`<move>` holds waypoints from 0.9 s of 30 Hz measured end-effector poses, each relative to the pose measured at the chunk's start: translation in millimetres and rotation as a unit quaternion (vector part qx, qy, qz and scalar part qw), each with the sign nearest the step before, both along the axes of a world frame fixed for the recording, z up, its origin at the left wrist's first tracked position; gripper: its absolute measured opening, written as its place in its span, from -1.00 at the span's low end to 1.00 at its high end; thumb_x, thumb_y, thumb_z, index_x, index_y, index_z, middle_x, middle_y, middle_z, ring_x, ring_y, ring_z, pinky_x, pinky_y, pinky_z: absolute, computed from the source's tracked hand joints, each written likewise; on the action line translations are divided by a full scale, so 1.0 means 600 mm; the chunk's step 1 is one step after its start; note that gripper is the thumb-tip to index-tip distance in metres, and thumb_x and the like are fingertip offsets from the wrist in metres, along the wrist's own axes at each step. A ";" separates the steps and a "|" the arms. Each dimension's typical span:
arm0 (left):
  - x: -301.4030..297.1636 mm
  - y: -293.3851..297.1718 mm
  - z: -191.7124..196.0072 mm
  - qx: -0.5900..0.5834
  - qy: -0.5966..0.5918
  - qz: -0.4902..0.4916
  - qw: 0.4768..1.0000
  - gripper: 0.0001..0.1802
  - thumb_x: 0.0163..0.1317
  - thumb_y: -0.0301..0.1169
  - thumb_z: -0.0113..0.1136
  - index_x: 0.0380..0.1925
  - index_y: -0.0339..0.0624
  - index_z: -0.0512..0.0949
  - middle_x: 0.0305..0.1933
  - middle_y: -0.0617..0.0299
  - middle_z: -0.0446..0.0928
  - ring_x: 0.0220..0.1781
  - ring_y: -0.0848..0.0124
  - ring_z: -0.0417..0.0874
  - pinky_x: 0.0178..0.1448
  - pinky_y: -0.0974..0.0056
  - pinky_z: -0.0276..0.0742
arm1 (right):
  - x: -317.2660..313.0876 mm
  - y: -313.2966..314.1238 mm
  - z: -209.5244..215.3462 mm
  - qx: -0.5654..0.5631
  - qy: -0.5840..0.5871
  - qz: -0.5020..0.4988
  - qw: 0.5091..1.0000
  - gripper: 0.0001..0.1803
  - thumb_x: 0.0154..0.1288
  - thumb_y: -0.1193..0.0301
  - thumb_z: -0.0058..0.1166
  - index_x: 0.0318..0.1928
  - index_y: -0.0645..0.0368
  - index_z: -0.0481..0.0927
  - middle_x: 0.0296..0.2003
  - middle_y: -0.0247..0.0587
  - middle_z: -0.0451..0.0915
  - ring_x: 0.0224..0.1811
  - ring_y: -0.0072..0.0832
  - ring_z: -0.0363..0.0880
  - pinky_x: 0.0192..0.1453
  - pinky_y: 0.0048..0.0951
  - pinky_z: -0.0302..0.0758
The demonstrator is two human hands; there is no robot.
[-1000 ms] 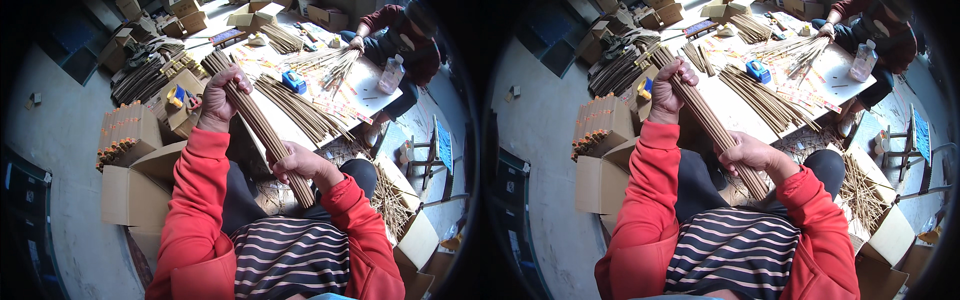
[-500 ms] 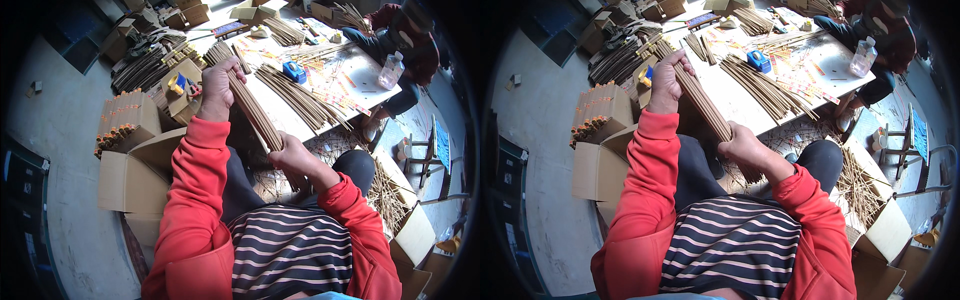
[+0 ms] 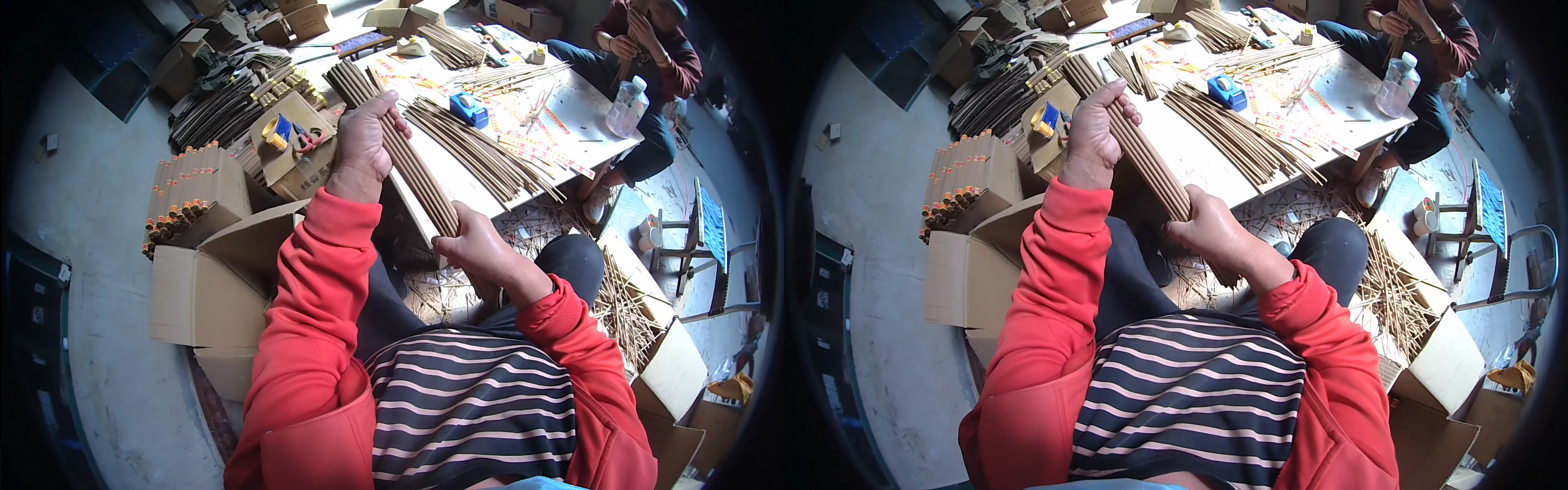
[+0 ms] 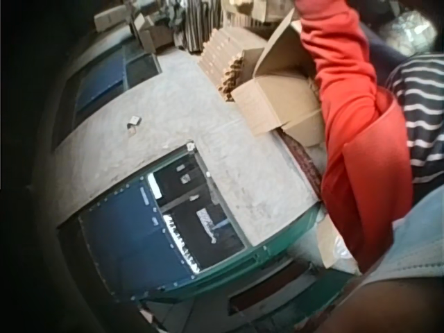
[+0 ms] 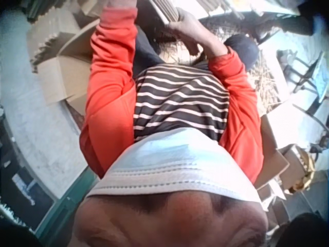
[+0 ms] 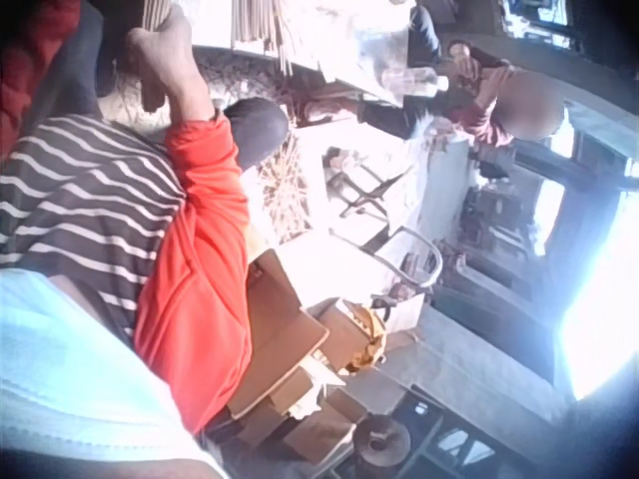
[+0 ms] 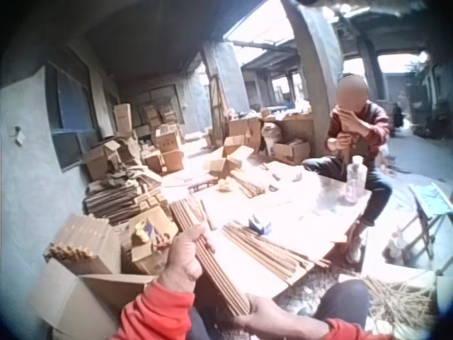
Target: The person gathers thin wooden sticks, aligns them into bundles, and wraps a small paper label around the top to secure them. The person places the finished bundles into a cardboard box and repeats the process with new sticks from the table.
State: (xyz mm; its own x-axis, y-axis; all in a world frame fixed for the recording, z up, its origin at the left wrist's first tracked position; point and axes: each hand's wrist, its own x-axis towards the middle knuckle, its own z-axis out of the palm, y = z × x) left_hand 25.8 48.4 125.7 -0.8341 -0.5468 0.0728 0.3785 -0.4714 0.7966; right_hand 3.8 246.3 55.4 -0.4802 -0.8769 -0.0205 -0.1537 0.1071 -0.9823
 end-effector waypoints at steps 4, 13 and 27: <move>0.015 -0.001 -0.014 0.118 0.158 -0.221 0.955 -0.85 0.18 -0.45 0.11 -0.54 -0.19 0.41 -0.55 0.25 0.42 -0.49 0.42 0.45 -0.34 0.32 0.42 | -0.003 0.017 0.022 0.004 -0.294 0.151 0.944 -0.78 -0.01 0.53 0.12 -0.33 0.25 0.39 -0.63 -0.27 0.41 -0.71 -0.54 0.42 -0.63 -0.52 0.43; 0.018 -0.003 -0.018 0.092 0.103 -0.152 0.979 -0.79 0.21 -0.37 0.13 -0.54 -0.17 0.38 -0.51 0.25 0.41 -0.53 0.42 0.42 -0.36 0.34 0.41 | 0.008 0.010 0.022 0.006 -0.255 0.116 0.960 -0.79 0.09 0.53 0.08 -0.27 0.27 0.37 -0.63 -0.30 0.41 -0.63 -0.56 0.45 -0.59 -0.52 0.44; 0.023 0.011 -0.058 0.132 0.135 -0.191 0.963 -0.84 0.18 -0.45 0.10 -0.57 -0.17 0.42 -0.57 0.26 0.42 -0.53 0.44 0.44 -0.40 0.33 0.41 | 0.006 0.019 0.020 0.031 -0.328 0.139 0.934 -0.83 0.00 0.56 0.11 -0.38 0.26 0.39 -0.61 -0.27 0.42 -0.73 -0.57 0.42 -0.70 -0.56 0.42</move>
